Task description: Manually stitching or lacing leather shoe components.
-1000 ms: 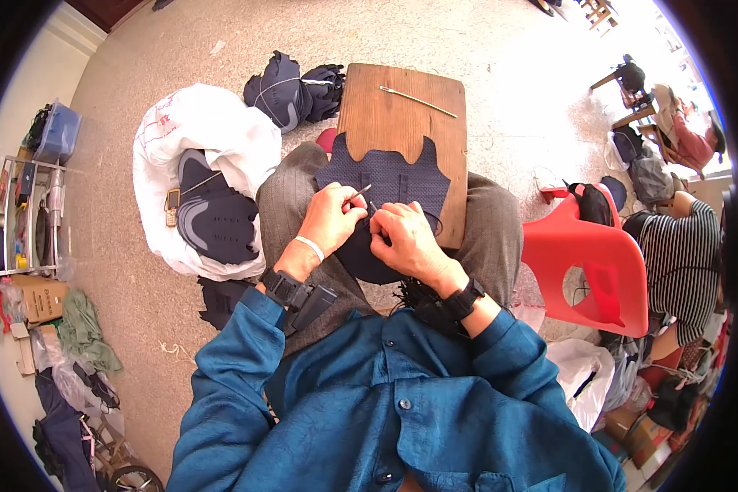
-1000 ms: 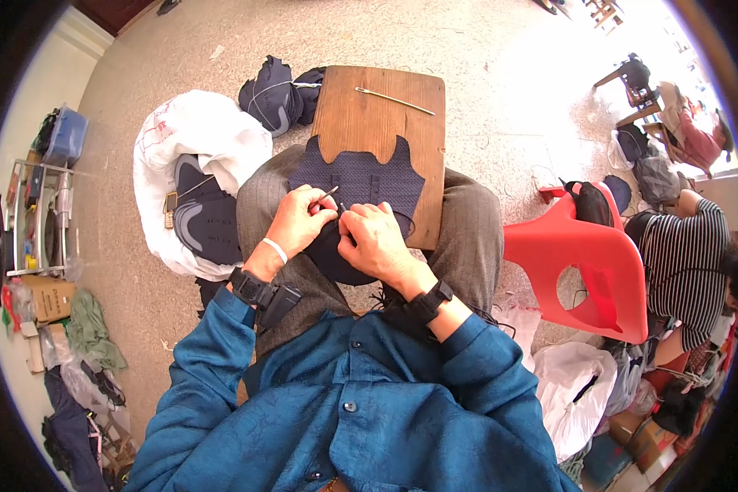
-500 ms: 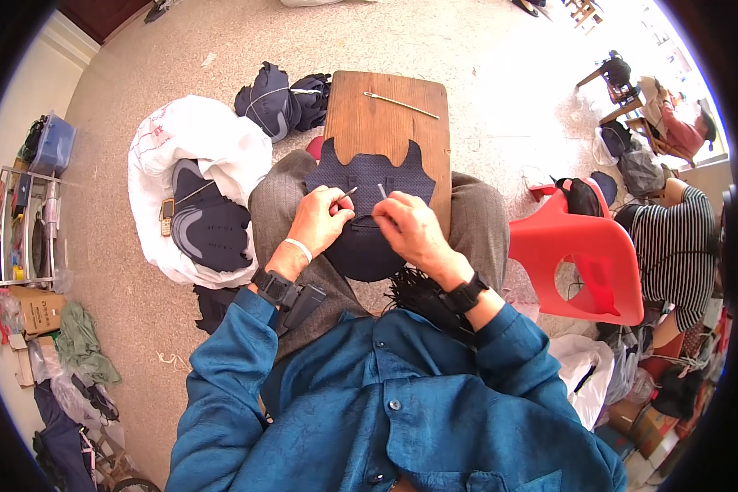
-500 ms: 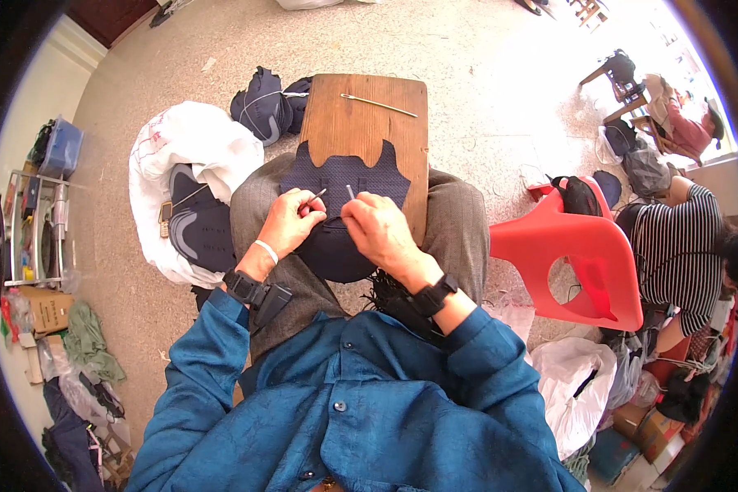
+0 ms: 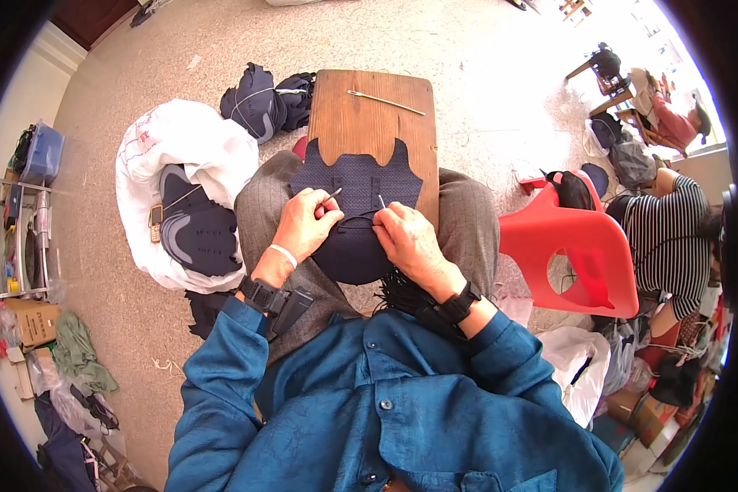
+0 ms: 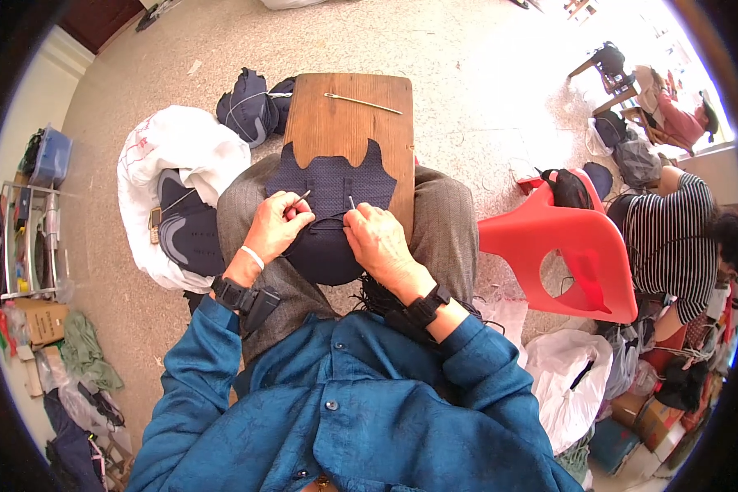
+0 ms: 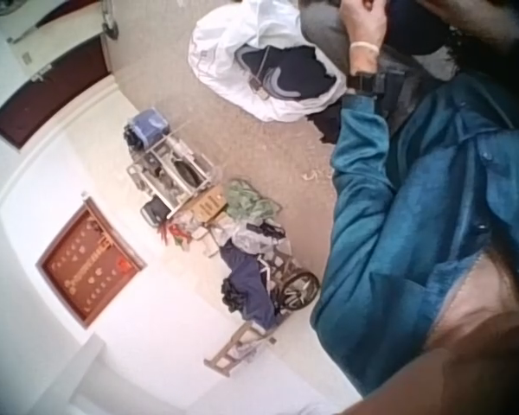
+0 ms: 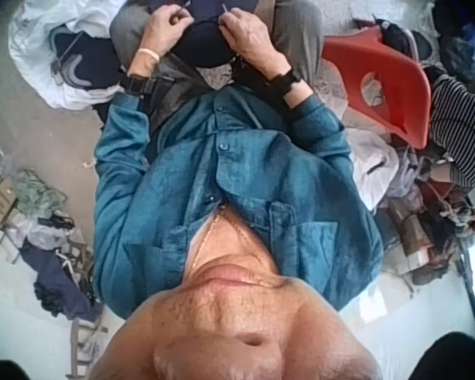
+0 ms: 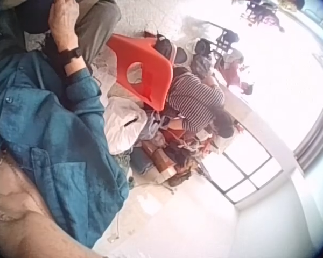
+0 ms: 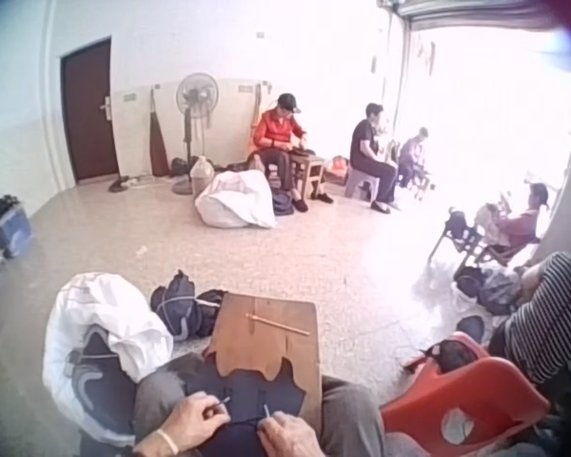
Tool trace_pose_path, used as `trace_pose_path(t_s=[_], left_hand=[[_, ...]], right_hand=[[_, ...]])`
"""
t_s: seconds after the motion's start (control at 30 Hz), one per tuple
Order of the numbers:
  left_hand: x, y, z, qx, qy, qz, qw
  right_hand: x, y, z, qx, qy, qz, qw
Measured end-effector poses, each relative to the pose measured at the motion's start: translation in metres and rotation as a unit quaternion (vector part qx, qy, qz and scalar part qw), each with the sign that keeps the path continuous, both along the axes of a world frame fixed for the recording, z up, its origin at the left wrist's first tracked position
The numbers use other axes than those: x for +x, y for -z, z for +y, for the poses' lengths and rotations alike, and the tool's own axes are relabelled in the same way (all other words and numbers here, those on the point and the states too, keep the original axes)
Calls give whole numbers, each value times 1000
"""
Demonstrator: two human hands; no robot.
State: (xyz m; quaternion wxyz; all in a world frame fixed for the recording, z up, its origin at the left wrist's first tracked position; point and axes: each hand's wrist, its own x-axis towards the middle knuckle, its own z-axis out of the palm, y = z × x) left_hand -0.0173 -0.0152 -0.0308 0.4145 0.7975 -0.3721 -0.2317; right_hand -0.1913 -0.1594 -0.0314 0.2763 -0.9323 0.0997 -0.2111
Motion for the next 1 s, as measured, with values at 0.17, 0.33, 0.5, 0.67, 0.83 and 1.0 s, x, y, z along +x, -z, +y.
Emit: trace_pose_path(t_s=[0.17,0.33,0.5,0.67,0.83,1.0], left_hand=[[6,-2,-1,13,14,-19,1000],[10,-3,-1,21,30,11,999],[13,1,-3,12,39,12,999],[16,-1,0,16,56,3,998],[10,0,1,-10,41,-22,999],[8,3,1,-11,23,-28,999]], right_hand=[[3,2,0,-64,-28,26,997],[14,-7,11,19,-66,42,997],[38,4,30,21,-33,-2,999],[49,14,40,-23,5,-22,999],[49,8,38,-31,-10,21,999],[47,10,32,-13,-32,-7,999]])
